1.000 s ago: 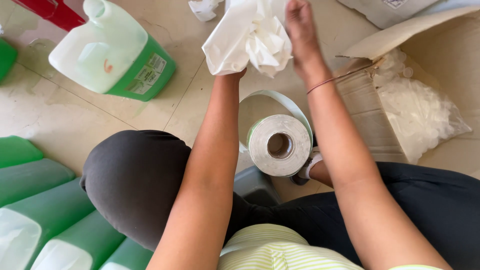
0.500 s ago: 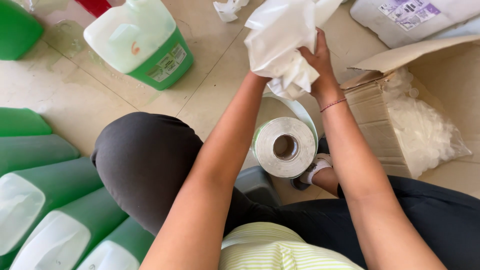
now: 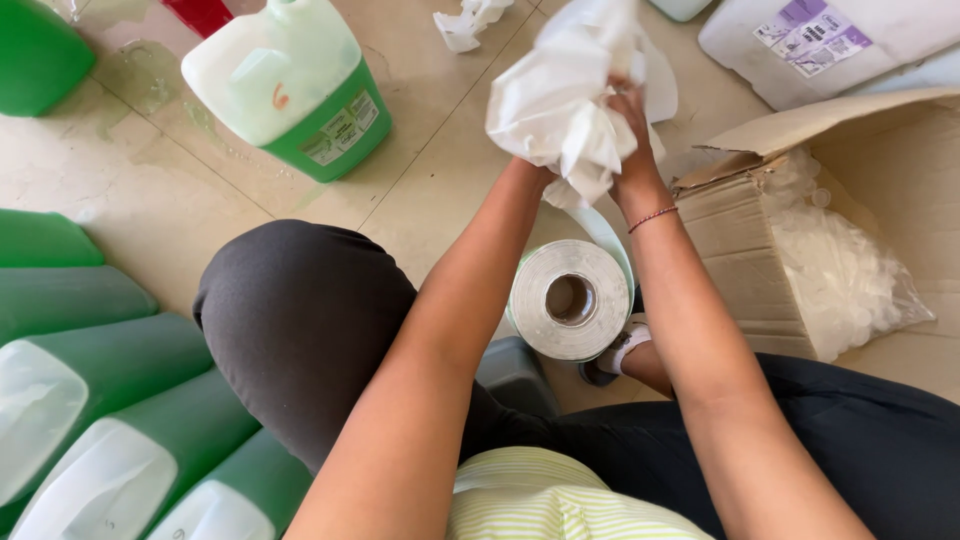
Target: The person applies a green label to a large plastic jug of green liquid, gathers loose white caps from a cardboard box, and screws them onto the jugs.
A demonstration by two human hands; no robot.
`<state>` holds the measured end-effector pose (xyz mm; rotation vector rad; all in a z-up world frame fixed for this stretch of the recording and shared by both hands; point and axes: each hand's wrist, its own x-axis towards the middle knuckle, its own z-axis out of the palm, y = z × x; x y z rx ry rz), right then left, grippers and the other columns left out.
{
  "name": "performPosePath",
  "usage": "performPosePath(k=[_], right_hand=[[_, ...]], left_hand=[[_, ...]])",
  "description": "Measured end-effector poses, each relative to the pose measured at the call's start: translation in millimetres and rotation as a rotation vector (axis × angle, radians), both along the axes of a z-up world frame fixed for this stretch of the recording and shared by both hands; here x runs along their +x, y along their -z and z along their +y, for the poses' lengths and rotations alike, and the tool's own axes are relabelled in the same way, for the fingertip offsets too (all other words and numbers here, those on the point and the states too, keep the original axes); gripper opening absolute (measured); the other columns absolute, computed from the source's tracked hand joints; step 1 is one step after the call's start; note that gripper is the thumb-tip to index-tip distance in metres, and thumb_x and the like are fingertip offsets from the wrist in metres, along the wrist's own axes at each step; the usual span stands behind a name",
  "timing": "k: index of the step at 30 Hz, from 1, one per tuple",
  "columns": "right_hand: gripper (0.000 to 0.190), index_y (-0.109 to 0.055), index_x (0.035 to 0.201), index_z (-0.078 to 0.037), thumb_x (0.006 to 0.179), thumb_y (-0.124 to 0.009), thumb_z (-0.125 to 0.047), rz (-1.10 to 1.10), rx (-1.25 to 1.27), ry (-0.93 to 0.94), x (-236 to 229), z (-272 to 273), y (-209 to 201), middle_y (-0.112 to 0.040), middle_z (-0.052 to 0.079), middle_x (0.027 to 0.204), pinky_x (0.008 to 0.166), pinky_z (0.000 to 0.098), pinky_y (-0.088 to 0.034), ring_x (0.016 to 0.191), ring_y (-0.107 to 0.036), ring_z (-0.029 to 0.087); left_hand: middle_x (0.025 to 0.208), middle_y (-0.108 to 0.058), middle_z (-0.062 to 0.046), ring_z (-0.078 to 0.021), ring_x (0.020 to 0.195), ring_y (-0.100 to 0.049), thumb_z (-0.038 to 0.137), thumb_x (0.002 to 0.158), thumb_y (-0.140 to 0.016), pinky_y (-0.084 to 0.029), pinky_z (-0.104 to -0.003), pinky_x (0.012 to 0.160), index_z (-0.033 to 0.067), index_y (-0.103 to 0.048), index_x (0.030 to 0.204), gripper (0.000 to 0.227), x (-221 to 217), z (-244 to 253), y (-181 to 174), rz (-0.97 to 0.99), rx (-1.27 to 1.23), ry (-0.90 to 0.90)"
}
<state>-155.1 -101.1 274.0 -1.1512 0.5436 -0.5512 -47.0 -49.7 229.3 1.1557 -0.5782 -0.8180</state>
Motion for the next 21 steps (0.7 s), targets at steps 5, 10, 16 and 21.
performPosePath(k=[5,10,16,21], right_hand=[[0.055,-0.048,0.149,-0.005,0.110,-0.038,-0.041,-0.129,-0.061,-0.005,16,1,-1,-0.060,0.011,0.141,0.114,0.0328,-0.047,0.130,-0.060,0.019],[0.056,-0.056,0.150,-0.005,0.114,-0.035,-0.043,0.042,-0.296,-0.010,15,-1,-2,-0.062,0.010,0.138,0.106,0.0311,-0.046,0.120,-0.058,0.016],[0.050,-0.054,0.147,-0.005,0.110,-0.048,-0.038,0.344,-0.529,0.278,-15,-74,32,-0.064,0.009,0.128,0.102,0.0318,-0.049,0.112,-0.058,0.019],[0.058,-0.044,0.149,-0.005,0.106,-0.049,-0.044,0.239,-0.160,0.327,-47,-107,67,-0.057,0.008,0.146,0.111,0.0334,-0.045,0.133,-0.055,0.019]], left_hand=[[0.144,-0.061,-0.012,-0.0258,0.133,-0.060,0.027,0.101,-0.068,-0.050,-0.037,0.112,0.0076,-0.051,0.147,0.053,18,-5,-9,0.041,-0.047,-0.147],[0.144,-0.061,-0.012,-0.0262,0.133,-0.060,0.028,0.100,-0.068,-0.050,-0.038,0.112,0.0073,-0.051,0.148,0.054,30,-3,-3,0.082,-0.025,-0.157],[0.144,-0.061,-0.013,-0.0267,0.133,-0.060,0.029,0.100,-0.068,-0.050,-0.038,0.112,0.0070,-0.050,0.148,0.055,42,11,12,0.160,0.057,-0.007],[0.144,-0.061,-0.014,-0.0272,0.132,-0.060,0.029,0.099,-0.069,-0.050,-0.038,0.112,0.0067,-0.050,0.148,0.056,29,14,7,0.165,0.060,0.034]])
